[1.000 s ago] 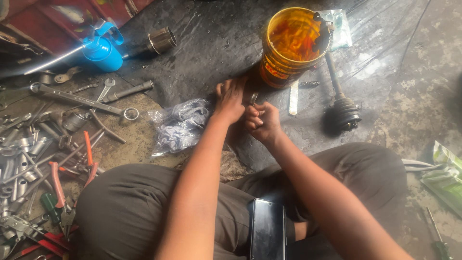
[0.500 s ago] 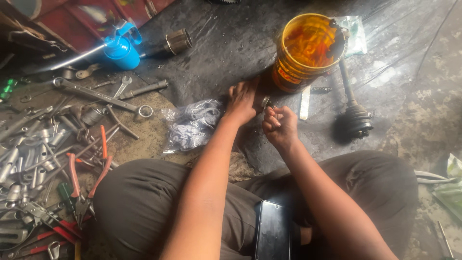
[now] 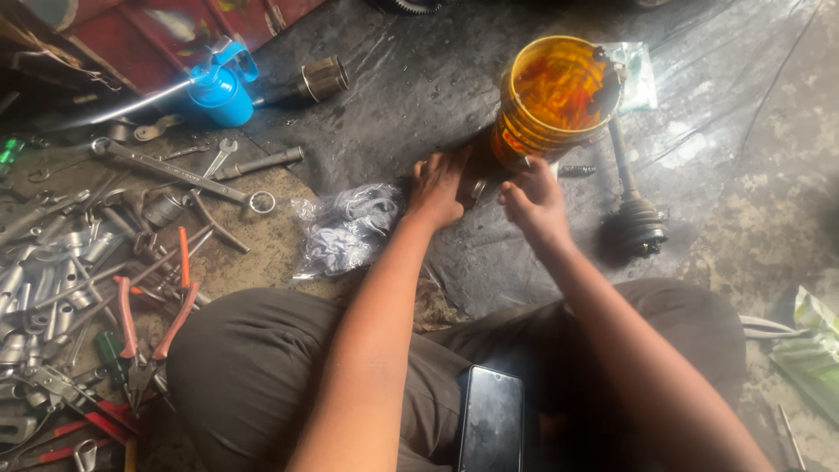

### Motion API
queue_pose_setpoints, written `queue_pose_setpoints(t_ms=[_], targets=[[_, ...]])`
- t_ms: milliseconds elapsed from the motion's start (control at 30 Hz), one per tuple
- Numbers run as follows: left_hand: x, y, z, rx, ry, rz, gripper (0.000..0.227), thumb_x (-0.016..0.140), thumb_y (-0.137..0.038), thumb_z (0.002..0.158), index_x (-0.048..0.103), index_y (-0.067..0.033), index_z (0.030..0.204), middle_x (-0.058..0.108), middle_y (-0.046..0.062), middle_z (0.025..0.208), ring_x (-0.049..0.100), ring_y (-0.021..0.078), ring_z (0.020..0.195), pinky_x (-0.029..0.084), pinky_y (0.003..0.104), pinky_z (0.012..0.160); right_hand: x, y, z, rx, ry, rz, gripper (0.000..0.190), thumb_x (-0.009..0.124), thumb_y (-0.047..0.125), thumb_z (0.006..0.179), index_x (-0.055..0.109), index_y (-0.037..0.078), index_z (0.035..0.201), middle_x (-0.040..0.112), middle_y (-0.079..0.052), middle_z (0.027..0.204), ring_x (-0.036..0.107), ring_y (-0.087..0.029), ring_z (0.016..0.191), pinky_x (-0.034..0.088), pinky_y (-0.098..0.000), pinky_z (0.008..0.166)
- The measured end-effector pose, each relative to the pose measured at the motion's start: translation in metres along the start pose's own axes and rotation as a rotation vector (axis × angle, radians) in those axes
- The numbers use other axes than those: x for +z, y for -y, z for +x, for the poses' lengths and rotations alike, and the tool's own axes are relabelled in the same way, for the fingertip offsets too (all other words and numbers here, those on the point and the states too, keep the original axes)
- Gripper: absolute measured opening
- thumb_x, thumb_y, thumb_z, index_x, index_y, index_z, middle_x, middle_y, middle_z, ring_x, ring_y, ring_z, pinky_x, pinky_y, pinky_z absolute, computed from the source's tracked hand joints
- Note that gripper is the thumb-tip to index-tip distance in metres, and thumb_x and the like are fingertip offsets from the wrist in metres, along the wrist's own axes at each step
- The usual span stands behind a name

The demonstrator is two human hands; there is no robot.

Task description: The person applies grease to a metal cylinder using a small flat tool and their fingers, dipping the tool into a yellow container of grease.

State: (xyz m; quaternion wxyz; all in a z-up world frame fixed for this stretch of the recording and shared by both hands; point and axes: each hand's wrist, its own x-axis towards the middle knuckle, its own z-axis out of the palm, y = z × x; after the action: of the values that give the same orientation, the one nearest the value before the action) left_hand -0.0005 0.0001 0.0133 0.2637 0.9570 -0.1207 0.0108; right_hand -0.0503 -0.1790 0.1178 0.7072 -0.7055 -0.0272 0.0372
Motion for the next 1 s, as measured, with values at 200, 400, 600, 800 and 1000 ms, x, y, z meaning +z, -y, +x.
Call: queue_pose_setpoints(t_ms=[200, 400, 600, 800, 1000], targets=[[0.002, 0.002, -0.002, 0.013, -0.046, -0.043, 0.098, 0.068, -0.004, 0.067, 0.032, -0.0176, 0.157, 0.045, 0.010, 0.152, 0.032, 0.0281, 0.146, 0.020, 0.052, 0.118, -0.063, 0.039, -0.002, -0.578, -0.139, -1.026, 0.034, 0.074, 0.012, 0.094, 0.058, 0.007, 0.124, 0.065, -0.004, 0.101, 0.065, -0.017, 0.083, 0.051, -0.0311, 0.067], [-0.005, -0.003, -0.003, -0.002, -0.033, -0.042, 0.098, 0.070, -0.006, 0.069, 0.030, -0.0178, 0.157, 0.044, 0.011, 0.152, 0.031, 0.0291, 0.145, 0.019, 0.052, 0.119, -0.109, 0.067, 0.032, -0.880, -0.278, -1.473, 0.037, 0.082, 0.030, 0.098, 0.065, 0.020, 0.129, 0.053, -0.012, 0.136, 0.050, -0.030, 0.126, 0.046, -0.0457, 0.100], [-0.008, -0.007, -0.002, -0.030, 0.024, 0.014, 0.106, 0.071, -0.003, 0.067, 0.025, -0.0189, 0.161, 0.042, 0.010, 0.154, 0.029, 0.0290, 0.147, 0.017, 0.052, 0.121, -0.110, 0.068, 0.064, -0.475, 0.013, -1.696, 0.090, 0.081, 0.071, 0.071, 0.058, 0.025, 0.145, 0.014, -0.021, 0.173, 0.002, -0.044, 0.156, -0.004, -0.0588, 0.122], [-0.010, -0.008, -0.003, -0.027, -0.004, -0.051, 0.103, 0.074, -0.009, 0.070, 0.024, -0.0180, 0.158, 0.042, 0.011, 0.154, 0.029, 0.0295, 0.148, 0.016, 0.055, 0.120, -0.127, 0.040, 0.083, -0.486, -0.001, -1.535, 0.103, 0.076, 0.064, 0.068, 0.044, 0.028, 0.160, 0.003, -0.017, 0.183, -0.006, -0.044, 0.164, -0.007, -0.0624, 0.127], [-0.004, -0.004, -0.002, -0.009, -0.036, -0.015, 0.103, 0.071, -0.004, 0.068, 0.027, -0.0186, 0.159, 0.047, 0.011, 0.150, 0.034, 0.0288, 0.145, 0.023, 0.049, 0.119, -0.143, 0.021, 0.083, -0.700, -0.180, -2.150, 0.097, 0.083, 0.067, 0.077, 0.046, 0.027, 0.159, 0.013, -0.013, 0.174, -0.001, -0.043, 0.161, -0.004, -0.0601, 0.131]])
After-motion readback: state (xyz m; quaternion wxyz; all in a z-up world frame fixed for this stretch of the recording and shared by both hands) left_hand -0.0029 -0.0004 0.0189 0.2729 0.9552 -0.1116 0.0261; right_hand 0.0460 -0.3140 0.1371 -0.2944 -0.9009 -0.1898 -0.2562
